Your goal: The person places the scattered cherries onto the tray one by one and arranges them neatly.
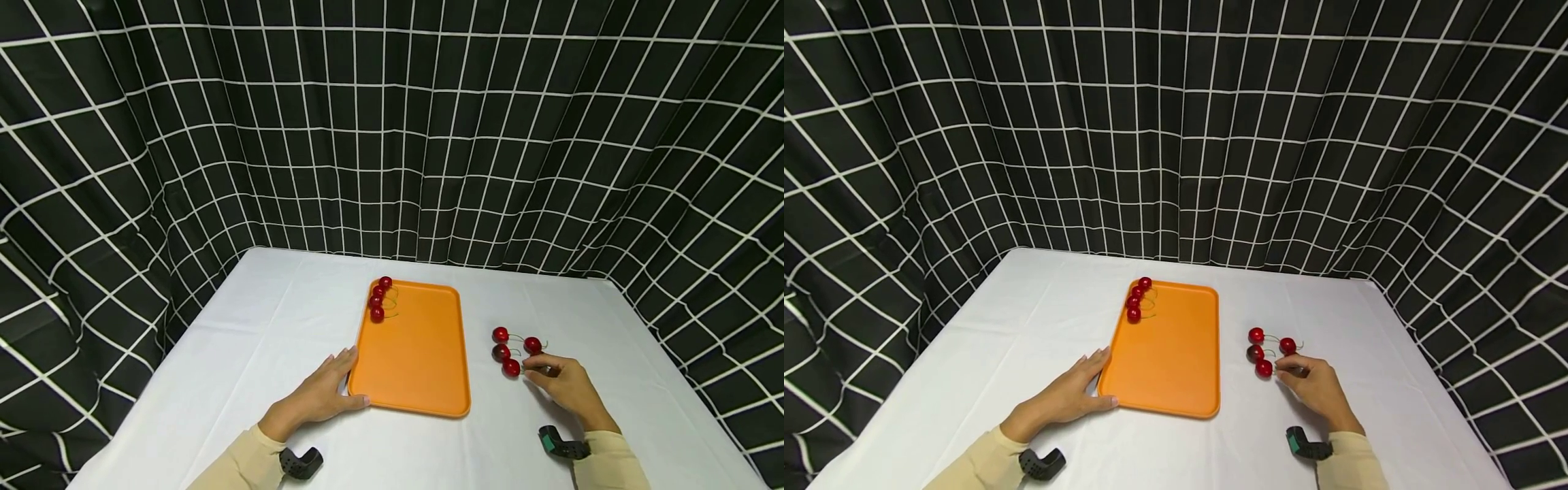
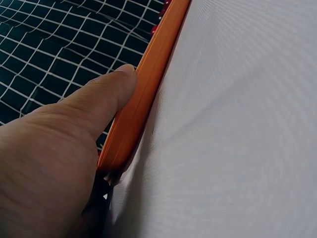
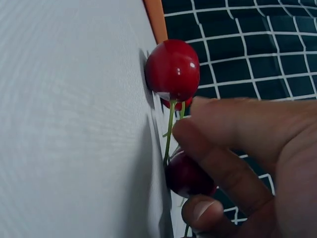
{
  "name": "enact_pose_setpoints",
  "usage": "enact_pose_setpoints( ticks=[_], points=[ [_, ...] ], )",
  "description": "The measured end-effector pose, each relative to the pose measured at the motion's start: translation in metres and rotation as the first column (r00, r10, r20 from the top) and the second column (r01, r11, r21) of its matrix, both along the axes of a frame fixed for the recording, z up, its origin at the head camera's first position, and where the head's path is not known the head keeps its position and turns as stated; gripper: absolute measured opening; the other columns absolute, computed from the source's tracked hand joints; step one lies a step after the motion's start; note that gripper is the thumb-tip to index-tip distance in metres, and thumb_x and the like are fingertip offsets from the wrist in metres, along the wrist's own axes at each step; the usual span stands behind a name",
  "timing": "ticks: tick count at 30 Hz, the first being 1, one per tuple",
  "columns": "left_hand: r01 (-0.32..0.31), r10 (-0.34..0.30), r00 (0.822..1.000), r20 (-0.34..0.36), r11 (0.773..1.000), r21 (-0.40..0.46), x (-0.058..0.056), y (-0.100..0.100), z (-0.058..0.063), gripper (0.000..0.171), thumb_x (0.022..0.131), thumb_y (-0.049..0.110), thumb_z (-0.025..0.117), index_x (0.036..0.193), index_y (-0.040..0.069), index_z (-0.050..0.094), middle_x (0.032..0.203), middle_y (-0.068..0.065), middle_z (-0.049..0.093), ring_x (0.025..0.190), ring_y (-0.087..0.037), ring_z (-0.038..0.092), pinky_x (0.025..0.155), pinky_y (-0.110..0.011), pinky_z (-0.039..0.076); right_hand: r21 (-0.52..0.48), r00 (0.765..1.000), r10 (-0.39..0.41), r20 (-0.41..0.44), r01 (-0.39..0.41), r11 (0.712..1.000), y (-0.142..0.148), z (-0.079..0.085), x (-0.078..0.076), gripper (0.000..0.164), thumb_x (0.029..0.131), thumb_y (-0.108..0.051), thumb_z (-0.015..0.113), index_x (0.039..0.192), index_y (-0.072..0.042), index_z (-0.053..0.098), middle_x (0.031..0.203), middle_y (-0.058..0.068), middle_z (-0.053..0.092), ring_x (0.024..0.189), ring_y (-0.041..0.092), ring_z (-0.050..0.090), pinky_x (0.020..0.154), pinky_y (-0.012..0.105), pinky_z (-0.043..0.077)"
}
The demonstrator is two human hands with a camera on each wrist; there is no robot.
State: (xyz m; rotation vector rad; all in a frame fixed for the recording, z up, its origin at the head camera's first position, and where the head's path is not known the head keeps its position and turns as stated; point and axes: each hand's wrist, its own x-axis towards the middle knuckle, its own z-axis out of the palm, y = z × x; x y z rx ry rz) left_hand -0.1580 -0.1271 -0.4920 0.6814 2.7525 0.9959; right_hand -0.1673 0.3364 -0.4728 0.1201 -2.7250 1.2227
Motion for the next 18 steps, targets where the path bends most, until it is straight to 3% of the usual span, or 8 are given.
enact_pose_setpoints(
  ticks=[9, 18],
  points=[
    [-0.011, 0.011, 1.000, 0.000, 1.000, -0.002, 0.0010, 0.0003, 0.0022, 0.104, 0.079, 0.063, 0.067, 0.151, 0.001, 0.026, 0.157, -0.010, 0.021, 0.144, -0.024, 0.015, 0.117, -0.041, 0.006, 0.176, 1.000, -0.001, -0.023, 0.005, 0.984, -0.0063, 0.0017, -0.0002, 0.013, 0.081, -0.007, 0.076, 0.094, -0.012, 0.076, 0.097, 0.006, 0.070, 0.082, 0.020, 0.056, 0.069, 0.034, 0.047],
    [-0.010, 0.010, 1.000, 0.004, 1.000, -0.009, 0.0007, 0.0008, 0.0016, 0.104, 0.079, 0.063, 0.068, 0.152, 0.002, 0.025, 0.157, -0.009, 0.021, 0.144, -0.022, 0.015, 0.117, -0.040, 0.006, 0.157, 0.998, -0.039, -0.040, 0.045, 0.987, -0.0070, -0.0040, -0.0007, 0.009, 0.080, -0.005, 0.077, 0.087, -0.012, 0.076, 0.090, 0.004, 0.069, 0.080, 0.020, 0.055, 0.068, 0.032, 0.046]
  ],
)
